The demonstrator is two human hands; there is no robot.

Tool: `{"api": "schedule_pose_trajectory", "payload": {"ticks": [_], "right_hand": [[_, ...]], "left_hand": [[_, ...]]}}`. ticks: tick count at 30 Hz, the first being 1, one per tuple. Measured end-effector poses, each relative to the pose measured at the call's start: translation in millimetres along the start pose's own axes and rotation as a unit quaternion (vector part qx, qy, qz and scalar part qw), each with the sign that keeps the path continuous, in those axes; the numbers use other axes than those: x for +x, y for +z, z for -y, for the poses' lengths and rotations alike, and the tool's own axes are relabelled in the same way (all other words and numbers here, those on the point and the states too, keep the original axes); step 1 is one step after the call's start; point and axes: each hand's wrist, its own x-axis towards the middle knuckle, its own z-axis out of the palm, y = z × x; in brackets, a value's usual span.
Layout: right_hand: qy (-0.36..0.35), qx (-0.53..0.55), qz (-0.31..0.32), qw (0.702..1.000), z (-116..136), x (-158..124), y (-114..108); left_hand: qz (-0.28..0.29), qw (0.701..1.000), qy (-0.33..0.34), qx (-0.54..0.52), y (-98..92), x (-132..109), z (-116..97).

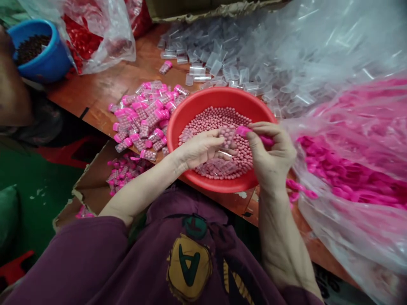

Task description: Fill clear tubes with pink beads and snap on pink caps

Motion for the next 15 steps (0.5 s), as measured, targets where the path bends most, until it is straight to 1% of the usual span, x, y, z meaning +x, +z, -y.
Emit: {"api": "schedule_pose_trajectory", "payload": {"ticks": [2,4,7,9,10,11,14,15], "right_hand": [[-0.01,-0.011,0.056,0.998,4,-6,1],[-0.012,-0.019,0.11,0.994,5,-10,-3],[-0.008,-0.029,0.182,0.983,8,-12,-13],[0.005,-0.046,0.213,0.976,9,-13,-20],[0.008,-0.058,0.21,0.976,9,-12,-22],[0.009,-0.071,0.192,0.979,10,-12,-24],[0.01,-0.085,0.087,0.993,11,-11,-25],[0.011,-0.081,0.067,0.994,12,-10,-23]], "left_hand": [[-0.028,0.999,0.018,-0.007,-0.7,-4,1],[-0.05,0.998,0.032,-0.011,-1.5,-7,2],[-0.065,0.997,0.042,-0.013,-2.7,-8,2],[-0.068,0.996,0.049,-0.007,-3.0,-8,2],[-0.066,0.997,0.051,0.001,-2.8,-9,3],[-0.062,0.997,0.052,0.011,-2.2,-9,3],[-0.043,0.997,0.037,0.058,1.1,-12,3],[-0.036,0.996,0.027,0.071,2.6,-13,2]]}}
